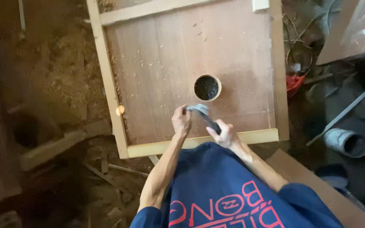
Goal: The person uses a jigsaw to cut a wooden strip, then positions it on a large wooden board. They hammer nails from a can into the strip to secure it to the board, repeating the process to attach multiple strips and form a frame.
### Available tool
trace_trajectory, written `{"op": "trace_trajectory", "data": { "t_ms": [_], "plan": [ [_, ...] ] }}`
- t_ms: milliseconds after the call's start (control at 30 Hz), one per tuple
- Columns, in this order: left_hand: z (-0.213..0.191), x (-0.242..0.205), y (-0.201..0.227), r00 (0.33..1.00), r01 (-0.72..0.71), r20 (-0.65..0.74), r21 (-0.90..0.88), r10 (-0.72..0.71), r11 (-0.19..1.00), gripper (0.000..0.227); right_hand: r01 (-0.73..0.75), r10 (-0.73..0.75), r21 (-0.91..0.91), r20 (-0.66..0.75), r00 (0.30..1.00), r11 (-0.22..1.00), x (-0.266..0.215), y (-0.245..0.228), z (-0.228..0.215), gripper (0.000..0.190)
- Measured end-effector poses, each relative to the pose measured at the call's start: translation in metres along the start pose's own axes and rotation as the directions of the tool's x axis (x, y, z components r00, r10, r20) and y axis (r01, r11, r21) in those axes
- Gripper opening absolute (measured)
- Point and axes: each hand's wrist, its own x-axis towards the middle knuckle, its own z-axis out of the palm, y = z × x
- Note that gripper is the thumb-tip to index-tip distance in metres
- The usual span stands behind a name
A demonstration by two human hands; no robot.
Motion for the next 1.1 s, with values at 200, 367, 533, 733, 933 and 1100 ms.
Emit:
{"op": "trace_trajectory", "data": {
  "t_ms": [200, 367, 533, 733, 933, 1100],
  "plan": [
    [0.050, 0.046, 0.052, 0.801, -0.580, 0.307, 0.188, 0.514, 0.792, 0.032, -0.232, 0.229, 0.035, -0.367, 0.901, 0.972, -0.043, 0.007, -0.034, 0.033],
    [0.108, 0.107, 0.045, 0.802, -0.560, 0.534, 0.516, 0.268, 0.648, 0.060, -0.412, 0.392, 0.032, -0.386, 0.835, 0.911, -0.067, 0.033, -0.030, 0.036],
    [0.115, 0.117, 0.050, 0.821, -0.450, 0.567, 0.582, 0.058, 0.677, 0.050, -0.505, 0.502, 0.095, -0.366, 0.784, 0.858, -0.102, 0.035, -0.002, 0.033],
    [0.125, 0.086, 0.063, 0.836, -0.456, 0.521, 0.487, 0.171, 0.745, 0.043, -0.514, 0.545, 0.188, -0.366, 0.754, 0.837, -0.120, 0.036, 0.014, 0.034],
    [0.164, 0.060, 0.057, 0.893, -0.387, 0.400, 0.455, 0.204, 0.802, 0.017, -0.431, 0.480, 0.217, -0.478, 0.736, 0.876, -0.120, 0.043, -0.017, 0.033],
    [0.191, 0.052, 0.069, 0.959, -0.197, 0.276, 0.509, 0.058, 0.838, 0.020, -0.486, 0.541, 0.241, -0.427, 0.724, 0.840, -0.106, 0.073, -0.072, 0.031]
  ]
}}
